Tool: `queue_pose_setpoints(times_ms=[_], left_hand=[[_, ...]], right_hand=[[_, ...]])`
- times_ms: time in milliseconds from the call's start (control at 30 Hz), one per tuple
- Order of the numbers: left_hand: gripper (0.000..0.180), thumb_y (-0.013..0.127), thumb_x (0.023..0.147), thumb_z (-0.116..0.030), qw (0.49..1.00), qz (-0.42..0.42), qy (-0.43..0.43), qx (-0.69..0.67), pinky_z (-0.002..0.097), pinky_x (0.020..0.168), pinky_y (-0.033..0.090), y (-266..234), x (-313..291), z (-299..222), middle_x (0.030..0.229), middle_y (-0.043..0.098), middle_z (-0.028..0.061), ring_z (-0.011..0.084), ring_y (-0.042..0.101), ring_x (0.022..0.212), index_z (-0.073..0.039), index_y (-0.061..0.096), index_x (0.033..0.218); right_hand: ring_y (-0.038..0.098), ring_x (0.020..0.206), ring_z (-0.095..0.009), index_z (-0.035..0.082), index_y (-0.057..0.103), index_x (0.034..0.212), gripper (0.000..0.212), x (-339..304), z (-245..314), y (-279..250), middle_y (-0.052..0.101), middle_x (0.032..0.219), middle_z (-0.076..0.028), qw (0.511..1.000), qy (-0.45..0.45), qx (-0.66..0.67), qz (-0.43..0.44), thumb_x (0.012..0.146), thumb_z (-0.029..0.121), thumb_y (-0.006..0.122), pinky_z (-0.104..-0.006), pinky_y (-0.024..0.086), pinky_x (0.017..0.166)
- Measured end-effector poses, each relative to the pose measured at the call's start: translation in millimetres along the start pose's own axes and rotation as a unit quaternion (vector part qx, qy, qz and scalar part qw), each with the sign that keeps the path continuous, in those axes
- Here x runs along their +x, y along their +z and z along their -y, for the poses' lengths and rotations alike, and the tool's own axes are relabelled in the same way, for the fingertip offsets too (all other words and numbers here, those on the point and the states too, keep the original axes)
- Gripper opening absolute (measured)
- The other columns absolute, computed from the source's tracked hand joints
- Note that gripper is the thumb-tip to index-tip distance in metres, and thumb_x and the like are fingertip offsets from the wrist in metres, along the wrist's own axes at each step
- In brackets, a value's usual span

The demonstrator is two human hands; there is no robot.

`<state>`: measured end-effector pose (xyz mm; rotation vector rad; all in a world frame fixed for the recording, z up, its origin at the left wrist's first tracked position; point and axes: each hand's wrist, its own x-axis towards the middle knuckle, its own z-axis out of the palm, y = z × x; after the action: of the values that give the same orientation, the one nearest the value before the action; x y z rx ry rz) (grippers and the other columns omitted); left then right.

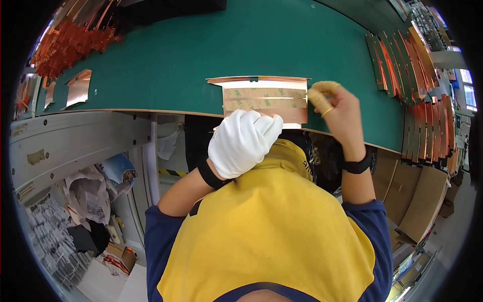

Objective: The person peels adhesive strips from a copper plate, discards the waste, and presses a black panel onto the plate. They then fold the edges of the copper plate over the panel and place the completed assembly onto a stack.

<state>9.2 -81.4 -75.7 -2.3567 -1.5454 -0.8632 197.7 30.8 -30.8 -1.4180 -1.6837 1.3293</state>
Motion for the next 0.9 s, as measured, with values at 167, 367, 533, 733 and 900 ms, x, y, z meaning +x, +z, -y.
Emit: queue_pose_setpoints(times_ms=[167, 367, 533, 733, 900], left_hand=[[0.029, 0.070, 0.071, -0.008, 0.999, 0.003, -0.024, -0.027, 0.0314, 0.056, 0.046, -2.9, 1.3, -3.3, 0.078, 0.060, -0.0004, 0.0192, 0.058, 0.068, -0.009, 0.065, 0.099], [0.024, 0.071, 0.073, -0.011, 0.999, 0.034, -0.030, -0.006, 0.0325, 0.053, 0.044, -4.4, 3.9, -2.3, 0.077, 0.059, -0.0005, 0.0184, 0.057, 0.066, -0.009, 0.065, 0.097], [0.022, 0.071, 0.074, -0.012, 0.999, 0.047, -0.018, -0.009, 0.0323, 0.052, 0.043, -4.8, 4.9, -0.8, 0.075, 0.057, -0.0008, 0.0180, 0.056, 0.065, -0.009, 0.064, 0.094], [0.020, 0.071, 0.074, -0.013, 0.998, 0.050, -0.028, 0.021, 0.0313, 0.052, 0.044, -4.7, 3.5, -2.4, 0.072, 0.054, -0.0012, 0.0175, 0.056, 0.064, -0.009, 0.063, 0.093], [0.020, 0.071, 0.075, -0.014, 0.999, 0.038, -0.019, -0.015, 0.0311, 0.053, 0.044, -1.7, 1.1, 0.9, 0.070, 0.052, -0.0008, 0.0176, 0.055, 0.064, -0.010, 0.063, 0.093]], right_hand=[[0.055, 0.058, -0.008, 0.000, 0.067, 0.087, 0.013, -6.4, -16.1, 17.9, 0.065, 0.075, -0.004, 0.964, -0.142, -0.219, -0.053, 0.084, 0.012, 0.072, -0.0246, 0.045, 0.054], [0.053, 0.054, -0.010, 0.000, 0.064, 0.083, 0.013, 0.3, -19.0, 23.0, 0.061, 0.066, -0.006, 0.935, -0.202, -0.283, -0.074, 0.083, 0.011, 0.071, -0.0268, 0.044, 0.052], [0.051, 0.052, -0.010, -0.001, 0.061, 0.082, 0.014, 2.9, -13.4, 23.6, 0.056, 0.061, -0.004, 0.914, -0.187, -0.357, -0.046, 0.084, 0.010, 0.068, -0.0283, 0.041, 0.049], [0.052, 0.054, -0.009, -0.001, 0.061, 0.083, 0.011, -15.1, 37.8, -3.5, 0.054, 0.061, 0.000, 0.965, -0.101, 0.195, 0.145, 0.085, 0.010, 0.065, -0.0251, 0.041, 0.050], [0.057, 0.059, -0.009, 0.000, 0.064, 0.087, 0.011, -7.2, 32.9, 1.6, 0.060, 0.066, 0.000, 0.997, -0.068, -0.021, 0.028, 0.083, 0.009, 0.067, -0.0209, 0.046, 0.056]])
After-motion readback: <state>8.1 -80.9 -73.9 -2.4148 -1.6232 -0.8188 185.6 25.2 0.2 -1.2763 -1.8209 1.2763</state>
